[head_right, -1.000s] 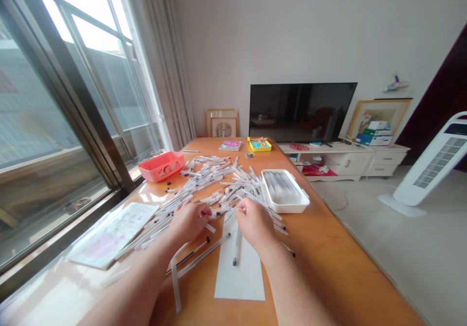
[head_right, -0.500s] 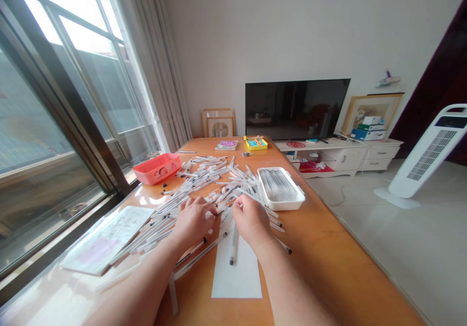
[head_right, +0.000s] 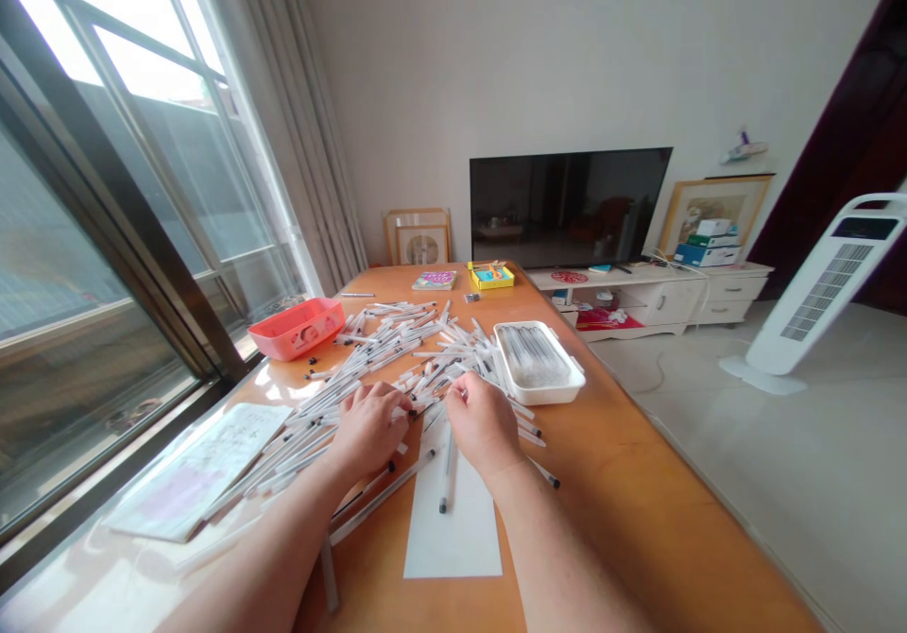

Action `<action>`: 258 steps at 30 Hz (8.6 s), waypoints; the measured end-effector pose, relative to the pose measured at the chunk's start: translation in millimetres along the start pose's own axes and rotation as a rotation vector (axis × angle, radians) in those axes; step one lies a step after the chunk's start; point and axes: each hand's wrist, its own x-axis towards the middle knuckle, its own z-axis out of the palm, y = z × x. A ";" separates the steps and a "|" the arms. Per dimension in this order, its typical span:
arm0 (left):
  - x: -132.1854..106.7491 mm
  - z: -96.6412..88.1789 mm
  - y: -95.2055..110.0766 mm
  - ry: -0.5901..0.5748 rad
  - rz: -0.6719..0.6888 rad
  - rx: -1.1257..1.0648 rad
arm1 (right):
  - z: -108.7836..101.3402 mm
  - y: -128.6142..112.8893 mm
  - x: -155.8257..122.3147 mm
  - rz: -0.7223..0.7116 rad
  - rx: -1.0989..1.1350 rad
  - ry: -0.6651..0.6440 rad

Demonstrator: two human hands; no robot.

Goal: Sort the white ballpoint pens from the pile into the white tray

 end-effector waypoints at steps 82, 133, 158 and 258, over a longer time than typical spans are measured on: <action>2.8 -31.1 -0.8 0.094 -0.233 -1.447 | 5.9 -1.2 -2.2 -0.136 0.188 -0.042; -0.9 -27.5 -12.0 -0.246 -0.062 -0.603 | 13.7 1.8 3.4 0.448 0.892 -0.046; -6.1 -44.7 -3.8 -0.304 -0.072 -0.871 | -20.0 -20.8 1.3 0.246 1.183 0.253; -8.4 -46.6 -18.3 -0.338 -0.086 -1.280 | 7.8 -29.4 -16.4 -0.003 0.544 -0.214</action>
